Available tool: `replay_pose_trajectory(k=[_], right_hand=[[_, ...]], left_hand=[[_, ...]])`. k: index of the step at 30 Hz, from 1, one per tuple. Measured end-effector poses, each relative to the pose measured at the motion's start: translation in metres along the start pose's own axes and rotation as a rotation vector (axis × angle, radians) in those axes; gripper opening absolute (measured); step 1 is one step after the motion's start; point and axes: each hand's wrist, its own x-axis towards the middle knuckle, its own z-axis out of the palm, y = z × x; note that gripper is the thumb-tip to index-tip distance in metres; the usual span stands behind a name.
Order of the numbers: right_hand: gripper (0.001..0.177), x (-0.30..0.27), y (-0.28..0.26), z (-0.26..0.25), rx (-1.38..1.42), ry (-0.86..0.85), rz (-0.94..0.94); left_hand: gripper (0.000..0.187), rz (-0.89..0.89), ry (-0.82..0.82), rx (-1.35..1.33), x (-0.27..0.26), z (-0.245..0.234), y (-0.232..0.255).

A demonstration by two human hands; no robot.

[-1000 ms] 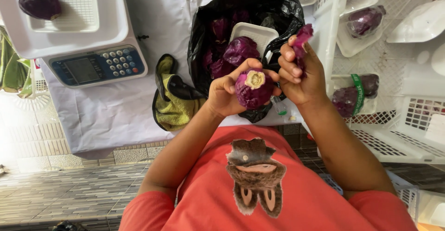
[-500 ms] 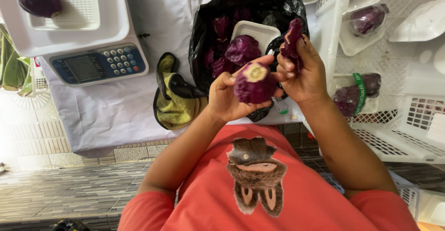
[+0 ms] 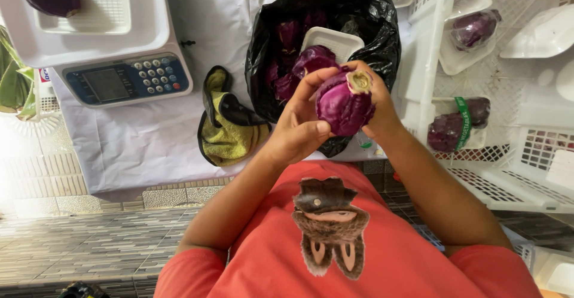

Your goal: Peeling and trimming red cabbage on a production line for packaging.

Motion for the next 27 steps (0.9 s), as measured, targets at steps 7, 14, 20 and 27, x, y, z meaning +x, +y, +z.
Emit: replay_pose_trajectory(k=[7,14,20,27], right_hand=[[0.069,-0.005,-0.006,0.002,-0.405,-0.203,-0.126],[0.111,0.008,0.019,-0.024,-0.227,-0.228,-0.109],[0.143,0.018,0.043,-0.061,-0.154,-0.279,-0.068],[0.136,0.021,0.028,-0.032,-0.246,-0.368,-0.112]], left_hand=[[0.081,-0.182,-0.026,-0.210,-0.007,0.005,0.011],[0.087,-0.228,-0.061,-0.282,-0.008,0.030,0.017],[0.087,-0.259,-0.083,-0.289,-0.005,0.042,0.020],[0.086,-0.262,-0.073,-0.283,-0.009,0.016,0.014]])
